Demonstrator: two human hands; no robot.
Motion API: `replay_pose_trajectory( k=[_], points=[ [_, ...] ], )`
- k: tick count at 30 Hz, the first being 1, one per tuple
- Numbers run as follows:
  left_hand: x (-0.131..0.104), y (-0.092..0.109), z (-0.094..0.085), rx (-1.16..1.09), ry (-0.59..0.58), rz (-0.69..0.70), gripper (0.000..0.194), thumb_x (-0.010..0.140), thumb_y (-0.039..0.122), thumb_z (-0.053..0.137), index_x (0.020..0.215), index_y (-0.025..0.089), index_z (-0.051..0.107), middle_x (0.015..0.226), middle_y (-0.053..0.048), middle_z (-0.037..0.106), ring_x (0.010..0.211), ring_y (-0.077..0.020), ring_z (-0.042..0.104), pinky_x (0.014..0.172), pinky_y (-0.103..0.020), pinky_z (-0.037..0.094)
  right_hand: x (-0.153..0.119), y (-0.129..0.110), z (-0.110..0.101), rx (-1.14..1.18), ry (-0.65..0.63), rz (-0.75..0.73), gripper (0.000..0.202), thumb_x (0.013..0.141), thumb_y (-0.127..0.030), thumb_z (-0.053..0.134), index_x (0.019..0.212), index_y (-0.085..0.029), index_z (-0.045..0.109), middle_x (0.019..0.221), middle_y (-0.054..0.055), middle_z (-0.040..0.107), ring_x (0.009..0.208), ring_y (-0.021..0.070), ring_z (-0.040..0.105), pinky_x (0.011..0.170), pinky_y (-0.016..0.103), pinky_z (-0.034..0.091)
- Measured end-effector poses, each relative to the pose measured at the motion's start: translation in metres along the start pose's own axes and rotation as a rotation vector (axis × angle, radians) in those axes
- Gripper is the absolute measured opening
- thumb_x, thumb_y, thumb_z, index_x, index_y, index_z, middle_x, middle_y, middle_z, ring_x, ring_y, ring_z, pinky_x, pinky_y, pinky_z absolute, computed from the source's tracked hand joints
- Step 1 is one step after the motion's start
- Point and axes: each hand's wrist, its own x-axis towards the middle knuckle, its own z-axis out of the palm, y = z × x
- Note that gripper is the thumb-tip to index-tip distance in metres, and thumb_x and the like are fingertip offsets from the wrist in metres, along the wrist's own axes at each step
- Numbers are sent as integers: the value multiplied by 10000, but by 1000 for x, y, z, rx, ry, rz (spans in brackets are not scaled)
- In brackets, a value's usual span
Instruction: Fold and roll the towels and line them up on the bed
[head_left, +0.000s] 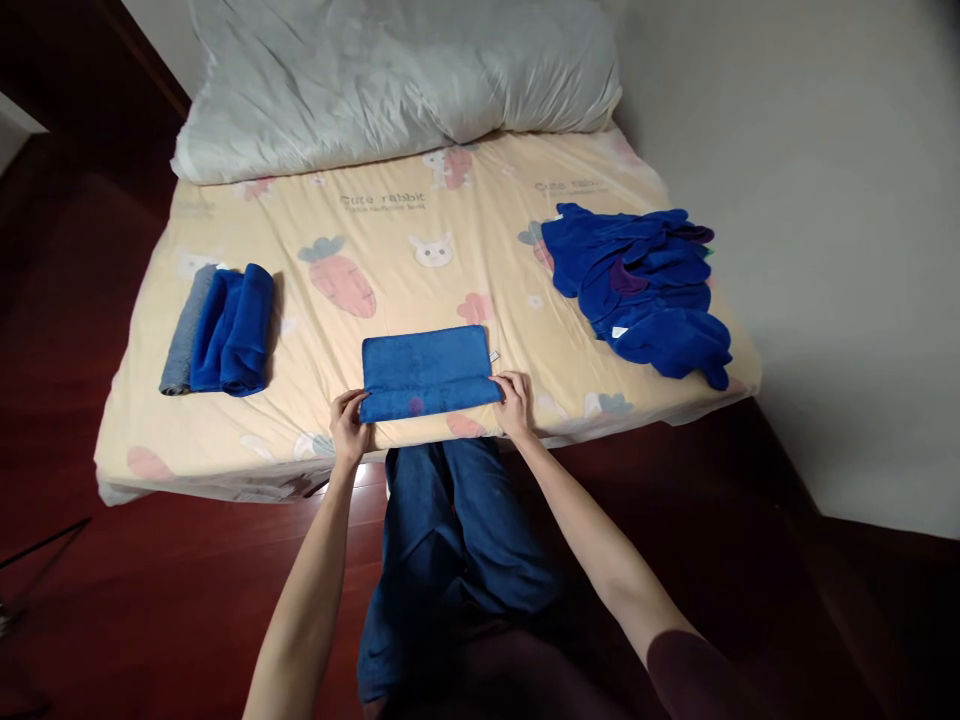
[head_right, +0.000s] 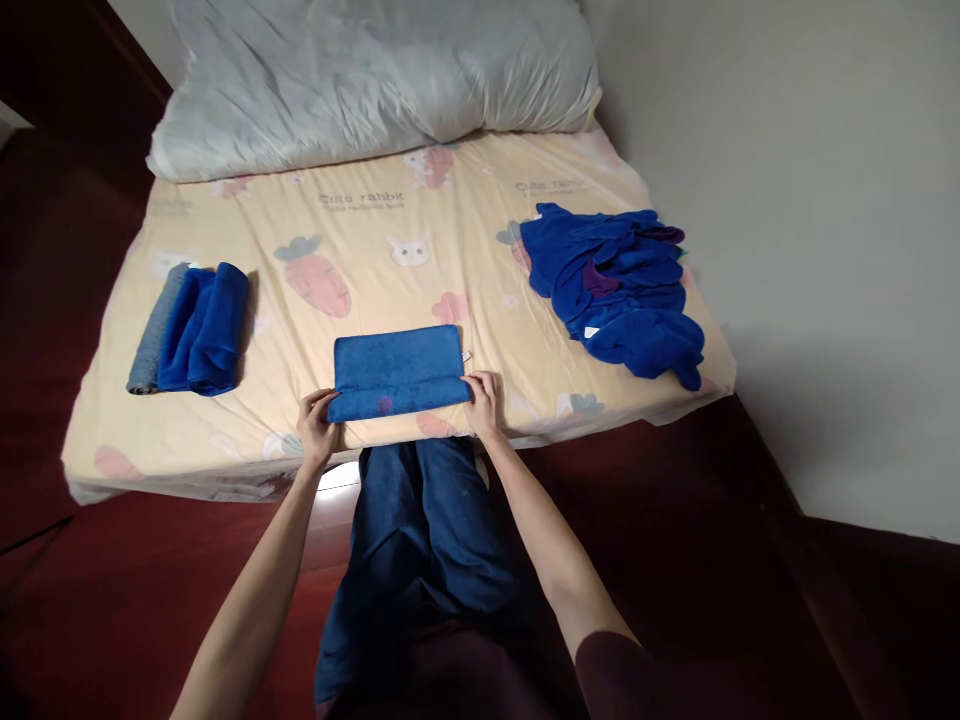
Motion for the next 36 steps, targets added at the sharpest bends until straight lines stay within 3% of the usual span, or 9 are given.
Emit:
replay_pose_trajectory(
  k=[5, 11, 21, 36],
  points=[
    [0, 3, 1, 5, 39, -57, 250, 969, 338, 512, 1083, 194, 681, 1200, -116, 605, 1156, -240, 603, 1047, -395, 495, -2, 2, 3, -57, 35, 42, 225, 983, -255, 499, 1067, -193, 698, 1149, 130, 598, 1110, 266, 567, 1036, 437, 490],
    [0, 5, 2, 41, 58, -102, 266, 997, 404, 492, 909, 198, 637, 1182, -114, 582, 1107, -231, 603, 1021, -390, 488, -1, 1, 5, -129, 44, 57, 311, 1030, -404, 463, 916, -207, 674, 1105, 122, 620, 1084, 262, 559, 1027, 437, 467],
    [-1, 6, 3, 48, 82, -110, 276, 975, 394, 506, 788, 205, 581, 1141, -108, 560, 1006, -212, 619, 966, -382, 508, -1, -1, 7, -100, 68, 65, 304, 1020, -382, 466, 816, -221, 624, 1006, 103, 579, 985, 244, 571, 945, 411, 491],
    [-2, 8, 9, 65, 182, -132, 297, 810, 290, 600, 570, 218, 441, 1047, -84, 546, 897, -189, 634, 869, -355, 550, 2, -10, 8, -77, 150, 87, 211, 869, -276, 593, 666, -239, 550, 881, 61, 564, 883, 218, 580, 843, 365, 511]
  ],
)
